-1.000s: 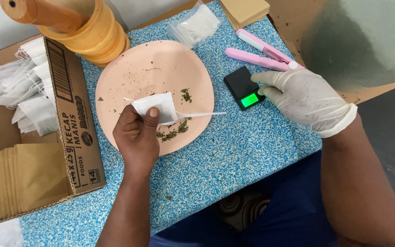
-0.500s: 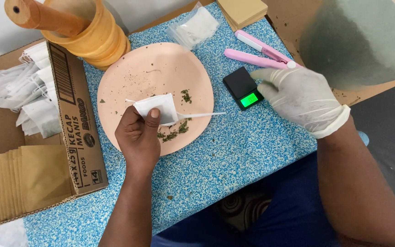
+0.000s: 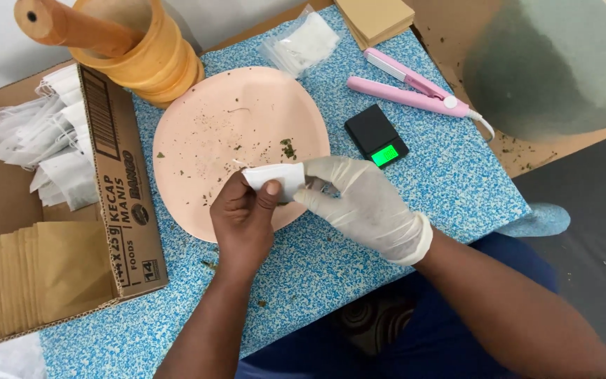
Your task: Filling small tea bags with tea leaves using a spoon and weighing them on a digital scale.
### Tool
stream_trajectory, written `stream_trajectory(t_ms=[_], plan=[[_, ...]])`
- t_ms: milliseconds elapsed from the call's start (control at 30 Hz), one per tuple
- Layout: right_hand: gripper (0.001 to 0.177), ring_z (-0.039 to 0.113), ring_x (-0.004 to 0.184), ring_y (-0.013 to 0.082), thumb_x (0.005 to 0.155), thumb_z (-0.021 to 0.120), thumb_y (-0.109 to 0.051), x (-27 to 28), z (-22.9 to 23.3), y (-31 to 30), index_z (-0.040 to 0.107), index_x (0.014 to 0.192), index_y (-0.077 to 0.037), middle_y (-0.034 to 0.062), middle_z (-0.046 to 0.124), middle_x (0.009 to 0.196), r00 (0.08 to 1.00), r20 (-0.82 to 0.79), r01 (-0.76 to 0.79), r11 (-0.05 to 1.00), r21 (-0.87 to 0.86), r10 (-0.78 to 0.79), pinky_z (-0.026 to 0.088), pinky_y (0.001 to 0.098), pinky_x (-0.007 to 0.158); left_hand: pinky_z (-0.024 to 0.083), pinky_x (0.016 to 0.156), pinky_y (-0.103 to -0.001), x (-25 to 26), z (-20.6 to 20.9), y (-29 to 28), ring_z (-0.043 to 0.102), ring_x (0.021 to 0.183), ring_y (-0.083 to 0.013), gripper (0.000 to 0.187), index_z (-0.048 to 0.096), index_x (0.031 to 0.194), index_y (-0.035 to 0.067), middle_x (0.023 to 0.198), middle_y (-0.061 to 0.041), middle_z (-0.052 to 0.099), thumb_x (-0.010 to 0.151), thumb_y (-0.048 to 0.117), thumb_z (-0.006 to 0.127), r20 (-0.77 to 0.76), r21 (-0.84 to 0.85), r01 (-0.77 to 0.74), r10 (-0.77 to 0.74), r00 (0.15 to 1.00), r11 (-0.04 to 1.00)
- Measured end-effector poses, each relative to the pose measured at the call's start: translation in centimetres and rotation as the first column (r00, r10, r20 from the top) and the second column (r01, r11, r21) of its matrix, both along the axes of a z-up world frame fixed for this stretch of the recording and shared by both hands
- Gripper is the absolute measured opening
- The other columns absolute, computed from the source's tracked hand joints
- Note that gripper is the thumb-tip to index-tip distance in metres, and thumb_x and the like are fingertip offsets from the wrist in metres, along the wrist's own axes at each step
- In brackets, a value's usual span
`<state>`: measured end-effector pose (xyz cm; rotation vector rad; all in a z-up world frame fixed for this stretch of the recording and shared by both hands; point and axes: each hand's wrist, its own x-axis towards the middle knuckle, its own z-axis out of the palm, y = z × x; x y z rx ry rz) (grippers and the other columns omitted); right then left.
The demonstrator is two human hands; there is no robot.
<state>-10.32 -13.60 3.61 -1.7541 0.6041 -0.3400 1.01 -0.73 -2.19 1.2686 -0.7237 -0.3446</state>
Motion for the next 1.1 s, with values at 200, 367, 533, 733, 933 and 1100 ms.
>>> stream_trajectory(t_ms=[200, 367, 533, 733, 933, 1100], plan=[[0.021, 0.07, 0.087, 0.0143, 0.088, 0.073, -0.009, 0.2, -0.1, 0.1, 0.079, 0.108, -0.006, 0.0141, 0.077, 0.095, 0.996, 0.061, 0.062, 0.987, 0.151, -0.072, 0.057, 0.0309, 0.087, 0.058, 0.083, -0.037, -0.2, 0.2, 0.0, 0.066, 0.094, -0.0159, 0.017, 0.065, 0.112, -0.001, 0.099, -0.014, 0.071, 0.1, 0.01, 0.063, 0.009, 0.018, 0.035, -0.035, 0.999, 0.999], [0.024, 0.07, 0.089, 0.0133, 0.086, 0.078, -0.009, -0.5, 2.1, -2.4, 0.077, 0.11, -0.009, 0.0118, 0.076, 0.096, 0.994, 0.052, 0.092, 0.995, 0.045, -0.094, 0.058, 0.0327, 0.087, 0.055, 0.08, -0.035, -0.2, 1.4, 0.0, 0.063, 0.096, -0.0169, 0.017, 0.064, 0.115, 0.002, 0.101, -0.01, 0.067, 0.1, 0.01, 0.064, 0.122, 0.083, -0.001, -0.009, 0.993, 0.997], [0.032, 0.069, 0.094, 0.016, 0.086, 0.077, -0.003, -2.1, 3.7, -6.3, 0.074, 0.117, -0.009, 0.0109, 0.074, 0.104, 0.992, 0.066, 0.109, 0.991, -0.073, -0.104, 0.057, 0.0347, 0.092, 0.052, 0.08, -0.034, 0.2, 1.6, 0.2, 0.062, 0.098, -0.0182, 0.018, 0.063, 0.117, 0.003, 0.102, -0.01, 0.065, 0.101, 0.012, 0.063, 0.157, 0.118, -0.044, 0.025, 0.987, 0.992], [0.02, 0.065, 0.08, 0.0125, 0.093, 0.08, -0.016, -3.7, -0.5, -10.9, 0.076, 0.111, -0.01, 0.0069, 0.069, 0.091, 0.977, -0.083, 0.182, 0.968, -0.171, -0.198, 0.055, 0.0292, 0.08, 0.05, 0.082, -0.038, 0.0, 1.7, 0.1, 0.062, 0.099, -0.021, 0.014, 0.063, 0.115, 0.006, 0.104, -0.01, 0.064, 0.102, 0.009, 0.062, 0.203, 0.149, -0.024, -0.007, 0.979, 0.989], [0.021, 0.066, 0.074, 0.0136, 0.093, 0.081, -0.017, -3.7, -2.5, -12.4, 0.075, 0.109, -0.006, 0.0076, 0.067, 0.084, 0.975, -0.109, 0.174, 0.968, -0.183, -0.195, 0.053, 0.0294, 0.073, 0.049, 0.083, -0.038, 0.1, 1.7, 0.1, 0.063, 0.099, -0.0217, 0.012, 0.063, 0.113, 0.007, 0.104, -0.01, 0.063, 0.101, 0.009, 0.062, 0.208, 0.17, -0.017, -0.019, 0.978, 0.985], [0.027, 0.067, 0.079, 0.0177, 0.091, 0.08, -0.017, -3.1, -2.9, -12.9, 0.075, 0.116, -0.008, 0.009, 0.069, 0.09, 0.948, -0.207, 0.167, 0.932, -0.323, -0.242, 0.055, 0.0323, 0.071, 0.047, 0.083, -0.038, 0.2, 2.0, 0.3, 0.062, 0.098, -0.0217, 0.011, 0.063, 0.112, 0.007, 0.104, -0.01, 0.063, 0.102, 0.009, 0.061, 0.221, 0.168, -0.024, -0.014, 0.975, 0.986]])
